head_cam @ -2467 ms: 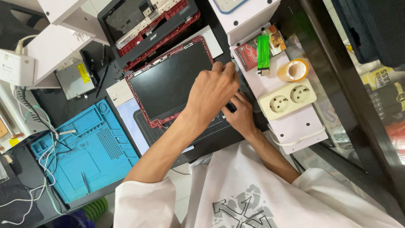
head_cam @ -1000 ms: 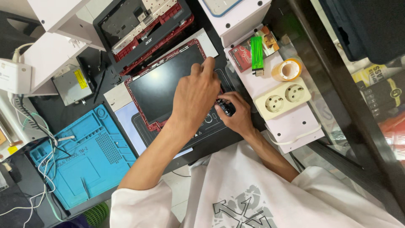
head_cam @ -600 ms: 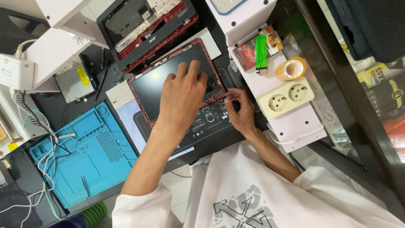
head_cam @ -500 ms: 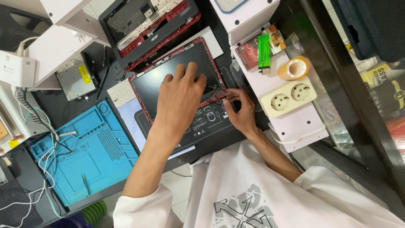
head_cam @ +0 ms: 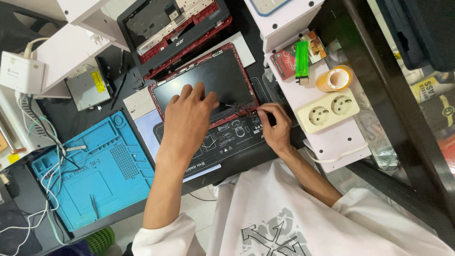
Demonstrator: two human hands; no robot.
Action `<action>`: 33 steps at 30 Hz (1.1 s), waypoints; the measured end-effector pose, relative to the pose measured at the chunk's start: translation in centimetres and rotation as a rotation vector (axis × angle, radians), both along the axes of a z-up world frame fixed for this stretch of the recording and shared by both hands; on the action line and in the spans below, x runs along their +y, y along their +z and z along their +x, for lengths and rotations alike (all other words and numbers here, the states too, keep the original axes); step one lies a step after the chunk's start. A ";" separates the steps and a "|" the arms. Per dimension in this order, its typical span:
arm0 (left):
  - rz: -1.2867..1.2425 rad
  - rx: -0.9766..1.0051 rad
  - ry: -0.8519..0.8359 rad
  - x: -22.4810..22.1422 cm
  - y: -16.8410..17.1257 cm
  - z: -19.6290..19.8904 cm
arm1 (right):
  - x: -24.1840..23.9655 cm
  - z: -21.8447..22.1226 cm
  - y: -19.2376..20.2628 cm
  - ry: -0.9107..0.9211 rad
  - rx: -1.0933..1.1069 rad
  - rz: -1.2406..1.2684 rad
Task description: The person uses a screwdriver to remove screws from the bezel of a disassembled laptop screen. They then detach the screen panel, disconnect internal cables, and place the components aside. Finally, they pick up a closed laptop and place it on the workbench.
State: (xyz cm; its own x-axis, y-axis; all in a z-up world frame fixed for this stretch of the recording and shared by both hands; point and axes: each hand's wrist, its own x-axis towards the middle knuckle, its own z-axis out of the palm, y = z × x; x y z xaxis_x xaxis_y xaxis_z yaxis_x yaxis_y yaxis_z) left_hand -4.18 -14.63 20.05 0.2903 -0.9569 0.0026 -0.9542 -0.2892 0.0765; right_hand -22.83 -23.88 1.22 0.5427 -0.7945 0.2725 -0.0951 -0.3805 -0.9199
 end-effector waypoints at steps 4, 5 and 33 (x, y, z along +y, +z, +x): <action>0.026 0.066 -0.012 0.4 -0.5 -0.2 | 0.1 0.4 2.0 0.011 -0.049 -0.086; 0.024 0.091 -0.028 0.5 -0.6 -0.4 | 0.1 0.7 2.5 0.025 -0.051 -0.083; -0.012 -0.103 -0.057 -3.6 -3.0 0.3 | -0.6 -0.9 -0.2 0.173 0.053 -0.098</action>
